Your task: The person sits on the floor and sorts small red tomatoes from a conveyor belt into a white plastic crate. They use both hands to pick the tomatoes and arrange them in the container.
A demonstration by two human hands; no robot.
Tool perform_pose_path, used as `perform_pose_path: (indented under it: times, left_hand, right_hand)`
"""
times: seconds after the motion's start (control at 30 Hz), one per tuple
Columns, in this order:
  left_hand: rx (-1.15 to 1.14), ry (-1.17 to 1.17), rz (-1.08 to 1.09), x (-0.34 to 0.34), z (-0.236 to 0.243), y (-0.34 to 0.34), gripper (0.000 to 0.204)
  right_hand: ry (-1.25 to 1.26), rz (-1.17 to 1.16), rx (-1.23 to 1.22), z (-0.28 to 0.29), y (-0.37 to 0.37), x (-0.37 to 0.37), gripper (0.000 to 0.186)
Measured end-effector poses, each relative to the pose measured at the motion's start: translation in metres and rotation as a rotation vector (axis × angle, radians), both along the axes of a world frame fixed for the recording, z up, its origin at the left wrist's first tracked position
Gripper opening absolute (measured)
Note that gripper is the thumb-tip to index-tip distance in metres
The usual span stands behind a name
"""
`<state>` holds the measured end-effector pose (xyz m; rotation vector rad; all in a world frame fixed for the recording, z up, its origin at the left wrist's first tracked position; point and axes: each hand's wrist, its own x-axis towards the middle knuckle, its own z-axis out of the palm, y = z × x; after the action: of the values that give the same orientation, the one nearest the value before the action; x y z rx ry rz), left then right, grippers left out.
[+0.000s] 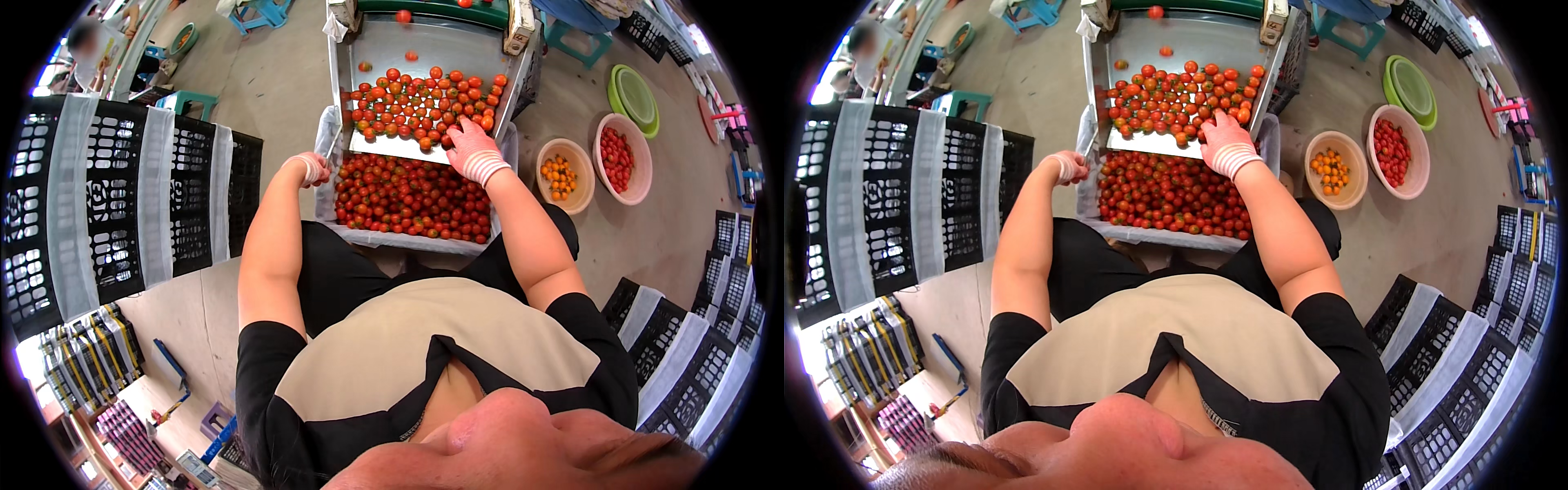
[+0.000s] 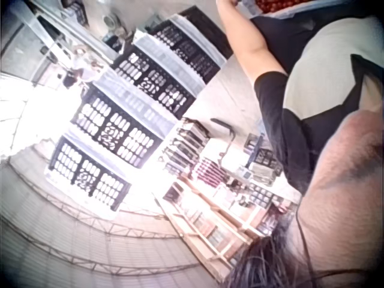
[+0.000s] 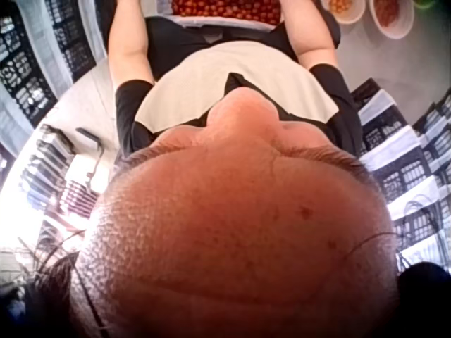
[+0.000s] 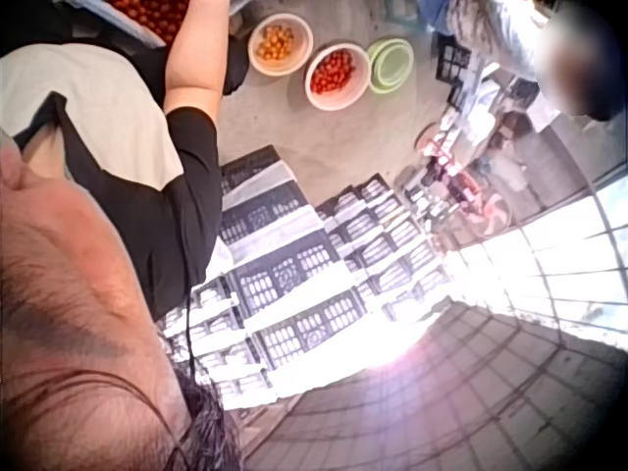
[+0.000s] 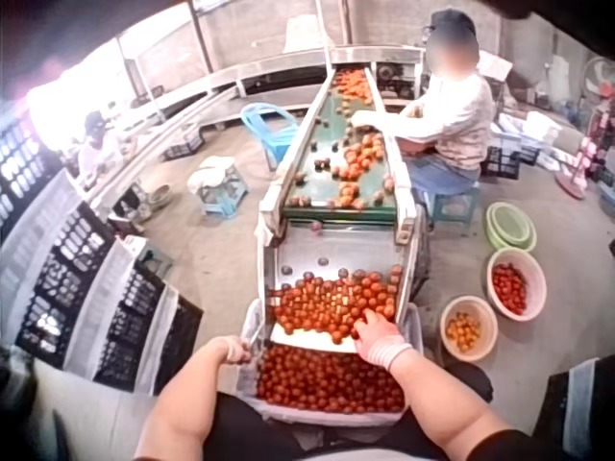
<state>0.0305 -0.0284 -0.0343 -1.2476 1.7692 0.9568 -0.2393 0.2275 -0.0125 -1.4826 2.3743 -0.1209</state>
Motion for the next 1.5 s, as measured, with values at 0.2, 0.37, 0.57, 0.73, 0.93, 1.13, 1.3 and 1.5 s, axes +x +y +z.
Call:
perform_pose_path:
  times: [0.2, 0.37, 0.57, 0.73, 0.93, 1.13, 1.3, 1.5]
  left_hand:
    - [-0.013, -0.028, -0.048, -0.003, 0.001, 0.002, 0.009]
    - [0.002, -0.034, -0.013, -0.001, -0.005, 0.002, 0.010]
    - [0.100, -0.019, 0.247, -0.001, 0.005, 0.008, 0.017]
    - [0.136, 0.016, 0.311, 0.007, -0.001, 0.007, 0.024]
    - [0.207, 0.070, 0.390, 0.011, -0.002, 0.009, 0.032]
    - [0.246, 0.068, 0.372, 0.012, -0.006, 0.007, 0.034]
    - [0.256, 0.060, 0.366, 0.011, -0.007, 0.007, 0.038]
    - [0.232, 0.035, 0.337, 0.007, -0.004, 0.010, 0.040]
  right_hand:
    - [-0.003, 0.066, 0.048, 0.004, 0.002, 0.000, 0.039]
    - [0.027, 0.090, 0.070, -0.003, 0.002, 0.001, 0.039]
    - [0.008, 0.069, 0.115, 0.004, 0.003, 0.002, 0.041]
    - [-0.040, 0.066, 0.116, 0.008, 0.004, 0.004, 0.040]
    - [-0.036, 0.080, 0.120, 0.004, 0.004, 0.004, 0.039]
    - [-0.019, 0.085, 0.115, 0.001, 0.005, 0.006, 0.039]
    - [-0.012, 0.087, 0.094, -0.003, 0.006, 0.008, 0.039]
    - [-0.023, 0.095, 0.101, 0.000, 0.006, 0.010, 0.040]
